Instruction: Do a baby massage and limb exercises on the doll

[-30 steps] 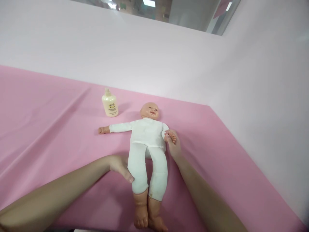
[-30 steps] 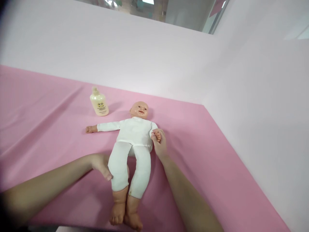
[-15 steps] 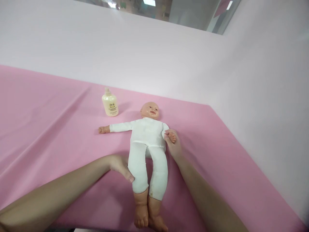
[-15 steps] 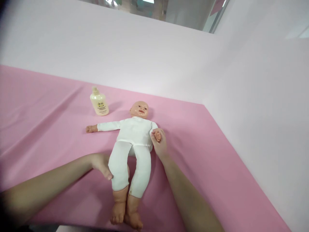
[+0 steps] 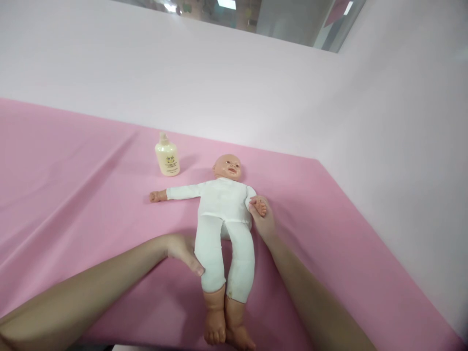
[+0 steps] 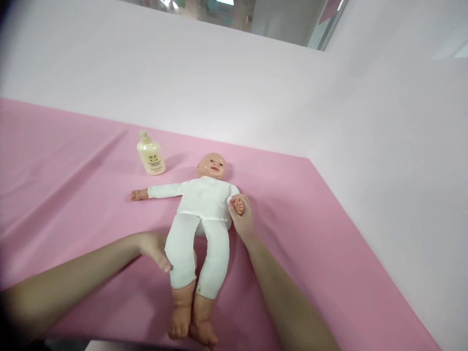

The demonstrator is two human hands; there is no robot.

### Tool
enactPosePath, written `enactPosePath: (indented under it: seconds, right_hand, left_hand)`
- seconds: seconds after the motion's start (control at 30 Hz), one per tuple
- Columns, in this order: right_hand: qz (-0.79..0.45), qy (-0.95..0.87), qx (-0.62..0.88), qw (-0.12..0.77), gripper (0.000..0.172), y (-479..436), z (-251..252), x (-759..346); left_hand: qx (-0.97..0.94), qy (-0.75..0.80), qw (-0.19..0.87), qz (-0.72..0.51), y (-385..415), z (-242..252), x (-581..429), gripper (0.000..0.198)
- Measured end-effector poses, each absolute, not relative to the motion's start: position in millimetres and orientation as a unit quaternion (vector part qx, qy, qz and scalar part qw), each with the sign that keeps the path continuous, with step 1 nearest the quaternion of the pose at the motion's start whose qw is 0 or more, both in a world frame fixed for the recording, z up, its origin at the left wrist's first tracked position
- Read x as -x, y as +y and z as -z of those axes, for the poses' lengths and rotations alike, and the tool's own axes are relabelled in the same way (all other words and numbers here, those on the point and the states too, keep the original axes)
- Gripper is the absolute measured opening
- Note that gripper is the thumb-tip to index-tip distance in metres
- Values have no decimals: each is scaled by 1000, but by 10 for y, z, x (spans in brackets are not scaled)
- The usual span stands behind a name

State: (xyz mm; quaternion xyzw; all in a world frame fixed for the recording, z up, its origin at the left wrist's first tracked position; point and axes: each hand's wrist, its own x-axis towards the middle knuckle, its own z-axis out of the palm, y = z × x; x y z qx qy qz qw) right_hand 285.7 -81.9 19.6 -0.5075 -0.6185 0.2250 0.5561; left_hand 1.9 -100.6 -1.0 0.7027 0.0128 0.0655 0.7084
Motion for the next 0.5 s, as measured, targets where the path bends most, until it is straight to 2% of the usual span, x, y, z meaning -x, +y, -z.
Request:
enactPosePath:
  seconds: [0.5]
  right_hand:
    - [-232,-618,511,550,19,-833,-222,-2851]
  left_hand:
    - [-712,2,697,-83,-1023,-46,-40,43]
